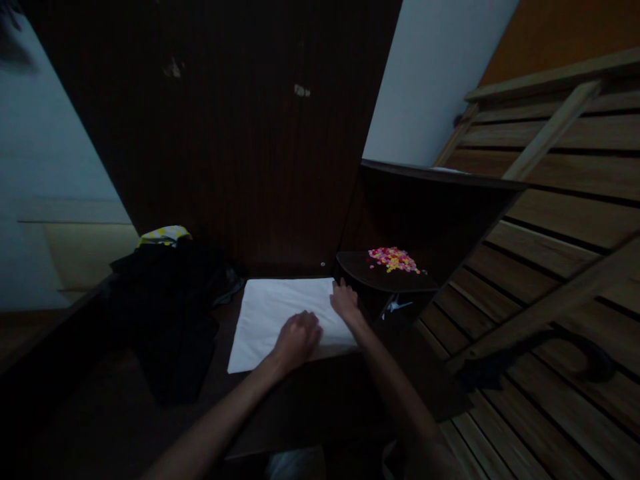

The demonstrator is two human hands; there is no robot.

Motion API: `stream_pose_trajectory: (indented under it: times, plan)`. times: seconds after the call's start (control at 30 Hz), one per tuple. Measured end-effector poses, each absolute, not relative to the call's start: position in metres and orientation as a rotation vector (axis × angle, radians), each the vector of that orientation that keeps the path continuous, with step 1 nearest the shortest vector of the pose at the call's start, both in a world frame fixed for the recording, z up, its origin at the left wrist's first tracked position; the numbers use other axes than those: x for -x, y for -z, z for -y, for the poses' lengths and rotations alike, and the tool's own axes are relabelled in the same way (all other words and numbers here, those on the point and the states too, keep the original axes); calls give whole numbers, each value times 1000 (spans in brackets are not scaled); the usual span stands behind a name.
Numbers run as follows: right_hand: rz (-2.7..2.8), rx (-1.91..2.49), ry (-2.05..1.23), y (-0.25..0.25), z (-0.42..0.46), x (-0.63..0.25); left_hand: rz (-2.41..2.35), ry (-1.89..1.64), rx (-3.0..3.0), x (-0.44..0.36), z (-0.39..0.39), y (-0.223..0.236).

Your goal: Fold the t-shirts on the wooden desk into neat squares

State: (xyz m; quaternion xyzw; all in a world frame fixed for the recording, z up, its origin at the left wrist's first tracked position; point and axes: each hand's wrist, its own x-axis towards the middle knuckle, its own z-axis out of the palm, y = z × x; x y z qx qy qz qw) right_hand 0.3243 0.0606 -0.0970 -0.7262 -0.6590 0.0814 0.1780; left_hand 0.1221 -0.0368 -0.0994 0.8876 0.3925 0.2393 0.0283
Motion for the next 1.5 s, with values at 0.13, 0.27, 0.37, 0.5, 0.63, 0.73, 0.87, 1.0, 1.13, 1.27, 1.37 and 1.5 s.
stream_pose_trajectory:
  times: [0.13, 0.27, 0.37, 0.5, 0.63, 0.73, 0.87, 1.0, 1.13, 1.27, 1.37, 1.5]
  plan:
    - [2074, 1867, -74, 115, -37, -294, -1630, -626, -2605, -53, 11, 101]
    - [2138, 1775, -153, 140, -29, -277, -1752, -423, -2549, -17, -1, 117]
    - [2133, 1760, -132, 149, -37, -276, -1750, -388, -2541, -13, -6, 122]
    - [2129, 1771, -138, 150, -53, -277, -1746, -374, -2528, -13, -19, 122]
    - [2147, 1802, -157, 145, -65, -274, -1742, -378, -2525, -11, -34, 121]
    - [2158, 1826, -191, 140, -70, -272, -1747, -365, -2514, -10, -41, 119]
    - [2149, 1832, -160, 136, -69, -267, -1757, -356, -2509, -11, -42, 118]
    - [2164, 1829, -154, 142, -50, -268, -1786, -447, -2551, -13, -35, 121]
    - [2238, 1702, -101, 153, -22, -284, -1738, -486, -2594, -9, -27, 125]
    - [2305, 1612, -110, 150, -5, -304, -1627, -468, -2623, 0, -23, 123]
    - [2282, 1638, -134, 137, 1, -309, -1618, -450, -2640, 2, -17, 117]
    - [2331, 1470, -91, 121, 18, -303, -1417, -482, -2761, 2, 3, 109]
